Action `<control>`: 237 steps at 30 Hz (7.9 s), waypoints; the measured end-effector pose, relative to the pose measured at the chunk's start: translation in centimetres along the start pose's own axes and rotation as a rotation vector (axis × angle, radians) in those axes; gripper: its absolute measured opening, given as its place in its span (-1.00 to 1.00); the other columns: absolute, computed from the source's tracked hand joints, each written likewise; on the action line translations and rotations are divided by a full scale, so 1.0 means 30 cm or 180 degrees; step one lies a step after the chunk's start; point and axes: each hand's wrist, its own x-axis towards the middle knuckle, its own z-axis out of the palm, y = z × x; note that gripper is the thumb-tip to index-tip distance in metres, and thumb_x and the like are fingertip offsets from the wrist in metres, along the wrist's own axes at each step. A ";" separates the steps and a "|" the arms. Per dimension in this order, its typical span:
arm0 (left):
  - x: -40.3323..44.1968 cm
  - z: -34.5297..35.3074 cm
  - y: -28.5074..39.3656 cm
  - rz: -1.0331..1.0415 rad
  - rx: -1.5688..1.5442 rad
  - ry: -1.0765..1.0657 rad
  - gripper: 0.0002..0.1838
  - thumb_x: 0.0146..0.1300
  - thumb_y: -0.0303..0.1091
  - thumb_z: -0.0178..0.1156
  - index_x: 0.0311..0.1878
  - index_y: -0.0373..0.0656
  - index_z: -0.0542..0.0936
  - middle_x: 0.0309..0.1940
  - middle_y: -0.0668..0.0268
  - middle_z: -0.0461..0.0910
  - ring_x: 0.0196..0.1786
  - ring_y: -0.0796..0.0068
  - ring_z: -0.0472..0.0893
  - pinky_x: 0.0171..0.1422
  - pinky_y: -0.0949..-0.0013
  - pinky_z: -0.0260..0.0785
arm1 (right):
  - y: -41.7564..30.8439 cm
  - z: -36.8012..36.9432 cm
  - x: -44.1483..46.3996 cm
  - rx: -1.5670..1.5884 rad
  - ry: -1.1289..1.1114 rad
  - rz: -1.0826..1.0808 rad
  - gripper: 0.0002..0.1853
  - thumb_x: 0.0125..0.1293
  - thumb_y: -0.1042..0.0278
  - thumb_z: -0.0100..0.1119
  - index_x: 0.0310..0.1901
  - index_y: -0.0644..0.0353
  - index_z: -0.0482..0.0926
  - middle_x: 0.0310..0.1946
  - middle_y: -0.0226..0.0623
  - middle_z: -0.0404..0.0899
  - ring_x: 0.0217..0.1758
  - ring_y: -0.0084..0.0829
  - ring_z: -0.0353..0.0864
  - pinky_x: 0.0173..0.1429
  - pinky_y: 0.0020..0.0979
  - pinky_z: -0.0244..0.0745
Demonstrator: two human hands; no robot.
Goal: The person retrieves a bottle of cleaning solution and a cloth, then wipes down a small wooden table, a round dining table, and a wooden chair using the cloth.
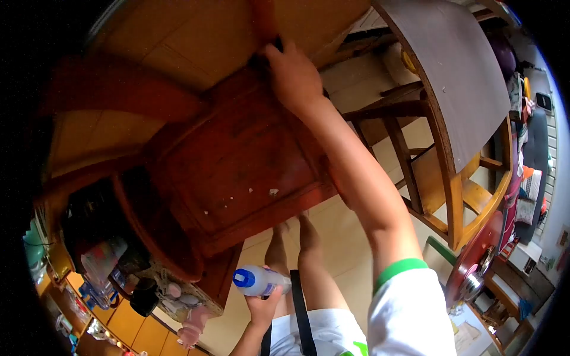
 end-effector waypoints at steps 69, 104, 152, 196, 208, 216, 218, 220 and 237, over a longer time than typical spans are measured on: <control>0.025 -0.033 -0.002 -0.0140 -0.0685 0.0603 -0.38 -0.01 -0.52 0.41 0.16 -0.20 0.37 0.04 0.24 0.45 0.06 0.39 0.51 0.19 0.29 0.36 | -0.115 -0.146 -0.289 0.5404 -0.0081 0.3212 -0.60 0.51 0.20 -0.07 0.27 0.19 0.31 0.23 -0.21 0.41 0.32 -0.24 0.37 0.39 -0.14 0.29; -0.134 -0.081 0.029 0.0166 -0.0190 0.1453 -0.28 -0.03 -0.39 0.50 0.12 -0.25 0.26 -0.08 0.22 0.51 -0.10 0.43 0.57 -0.01 0.33 0.47 | -1.128 -0.095 0.244 0.0626 0.0903 -0.3064 -0.53 -0.04 0.69 0.14 0.00 0.18 0.53 0.03 -0.15 0.53 0.17 -0.07 0.46 0.21 -0.18 0.28; -0.264 -0.374 -0.090 -0.0738 -0.0958 0.1671 -0.39 -0.01 -0.55 0.38 0.14 -0.20 0.36 0.06 0.23 0.45 0.10 0.36 0.50 0.17 0.30 0.41 | -0.903 1.042 -0.589 0.3534 -0.1612 0.1445 -0.54 0.43 0.41 -0.13 0.35 0.16 0.25 0.20 -0.18 0.43 0.16 -0.37 0.44 0.22 -0.48 0.32; -0.187 -0.327 -0.052 -0.0551 -0.0901 0.1326 -0.35 -0.03 -0.58 0.38 0.17 -0.20 0.35 0.07 0.23 0.43 0.13 0.35 0.47 0.27 0.26 0.31 | -0.352 0.750 -0.016 0.5395 -0.0148 0.3649 -0.55 0.48 0.26 -0.19 0.34 0.15 0.24 0.36 -0.16 0.25 0.44 -0.11 0.19 0.45 -0.06 0.14; -0.250 -0.373 0.062 0.0060 -0.1271 0.1594 -0.36 -0.01 -0.54 0.43 0.16 -0.22 0.36 -0.01 0.23 0.50 0.09 0.37 0.52 0.19 0.27 0.41 | -0.928 -0.180 0.264 0.6236 -0.0286 0.3092 -0.54 0.52 0.33 -0.30 0.35 0.37 0.16 0.41 0.03 0.13 0.46 -0.05 0.12 0.57 0.01 -0.05; -0.275 -0.358 -0.011 0.0181 -0.0807 0.1636 -0.44 0.05 -0.49 0.41 0.13 -0.22 0.42 -0.03 0.26 0.51 0.05 0.41 0.53 0.13 0.29 0.42 | -1.247 -0.357 0.017 0.6874 -0.1102 0.0535 -0.60 0.53 0.28 -0.18 0.27 0.31 0.32 0.28 -0.10 0.38 0.30 -0.25 0.35 0.44 -0.14 0.18; -0.288 -0.374 -0.001 -0.0063 -0.0581 0.1542 -0.44 0.06 -0.44 0.42 0.14 -0.22 0.44 -0.02 0.27 0.53 0.05 0.39 0.54 0.14 0.29 0.42 | -1.309 -0.294 -0.024 0.5680 0.0025 0.0258 -0.59 0.52 0.23 -0.13 0.25 0.31 0.34 0.25 -0.11 0.41 0.27 -0.24 0.38 0.43 -0.14 0.19; -0.303 -0.397 -0.009 -0.0025 -0.0055 0.1580 -0.42 0.06 -0.41 0.42 0.16 -0.23 0.44 -0.01 0.26 0.54 0.03 0.38 0.55 0.14 0.29 0.42 | -1.269 -0.143 0.015 0.2923 0.0419 -0.0476 -0.51 0.49 0.24 -0.06 0.35 0.28 0.24 0.34 -0.03 0.25 0.37 -0.13 0.22 0.46 -0.15 0.07; -0.355 -0.474 -0.112 -0.0459 -0.1253 0.2111 -0.36 0.00 -0.56 0.38 0.17 -0.25 0.34 0.10 0.18 0.43 0.13 0.32 0.50 0.23 0.29 0.37 | -1.124 0.478 -0.881 0.2471 -0.1696 -0.0090 -0.46 0.14 0.75 0.04 0.18 0.14 0.53 0.55 -0.01 -0.24 0.61 -0.06 -0.18 0.56 -0.26 -0.13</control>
